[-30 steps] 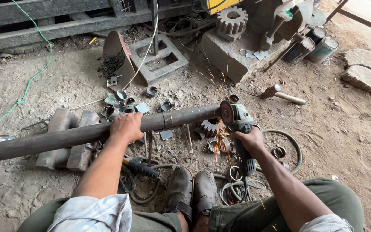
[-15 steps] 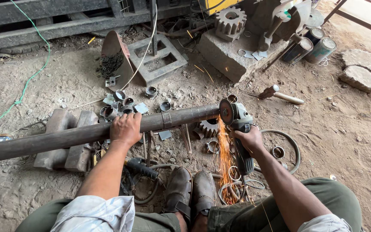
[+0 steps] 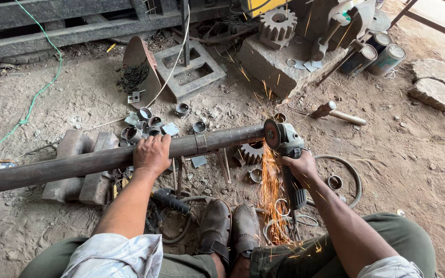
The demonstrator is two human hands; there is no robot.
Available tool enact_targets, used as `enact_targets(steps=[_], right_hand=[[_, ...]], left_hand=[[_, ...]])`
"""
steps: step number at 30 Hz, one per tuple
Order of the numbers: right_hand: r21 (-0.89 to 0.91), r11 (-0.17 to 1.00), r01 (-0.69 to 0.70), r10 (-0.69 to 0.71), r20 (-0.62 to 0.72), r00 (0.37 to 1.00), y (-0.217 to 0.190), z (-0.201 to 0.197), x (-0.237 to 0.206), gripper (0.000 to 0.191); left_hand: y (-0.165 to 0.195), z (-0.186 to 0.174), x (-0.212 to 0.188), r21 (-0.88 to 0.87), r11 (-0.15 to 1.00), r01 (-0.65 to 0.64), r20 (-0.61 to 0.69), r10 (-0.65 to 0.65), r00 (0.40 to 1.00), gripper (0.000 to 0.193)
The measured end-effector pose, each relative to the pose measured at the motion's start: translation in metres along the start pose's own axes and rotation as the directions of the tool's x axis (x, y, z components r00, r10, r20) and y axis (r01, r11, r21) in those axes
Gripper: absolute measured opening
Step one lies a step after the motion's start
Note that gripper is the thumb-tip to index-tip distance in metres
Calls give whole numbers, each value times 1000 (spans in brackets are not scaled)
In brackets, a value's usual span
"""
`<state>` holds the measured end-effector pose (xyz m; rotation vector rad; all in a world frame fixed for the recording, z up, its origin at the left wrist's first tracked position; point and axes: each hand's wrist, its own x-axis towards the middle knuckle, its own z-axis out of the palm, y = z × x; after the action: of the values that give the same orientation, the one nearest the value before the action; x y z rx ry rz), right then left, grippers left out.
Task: The person uses an angle grinder to smooth the surface of a long metal pipe while sitting on the ground. Sparks fly as the grinder wheel contacts the pipe, and the person holds the pipe steady with one hand while operating the tool with the other.
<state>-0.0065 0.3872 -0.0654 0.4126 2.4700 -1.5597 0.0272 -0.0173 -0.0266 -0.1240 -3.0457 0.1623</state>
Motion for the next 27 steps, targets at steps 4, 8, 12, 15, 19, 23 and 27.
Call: enact_targets(steps=[4,8,12,15,19,23,27], right_hand=[[-2,1000,-25,25,0,1000,1,1,-1,31],[-19,999,-38,38,21,999,3,1,-2,30],[29,999,-39,40,-4,999,-2,2,-1,27],[210,978,12,-28,71,997,-10,0,-1,26],[113,991,76,-81,40,996,-13,-1,-2,28],[87,995,42,-42,3,999,-6,-4,-4,32],[103,994,21,-23,18,1000,-5,-6,-3,35]], left_hand=[[0,-1,0,3,1000,2,14,-2,1000,48],[-1,2,1,15,1000,1,9,-1,1000,47],[2,5,-1,50,999,-4,-70,7,997,40],[1,1,2,-11,1000,22,22,-22,1000,45],[-12,-19,17,-169,983,71,366,-4,931,51],[-12,-27,22,-122,990,69,382,-17,924,59],[-6,-22,16,-93,991,99,359,-59,931,44]])
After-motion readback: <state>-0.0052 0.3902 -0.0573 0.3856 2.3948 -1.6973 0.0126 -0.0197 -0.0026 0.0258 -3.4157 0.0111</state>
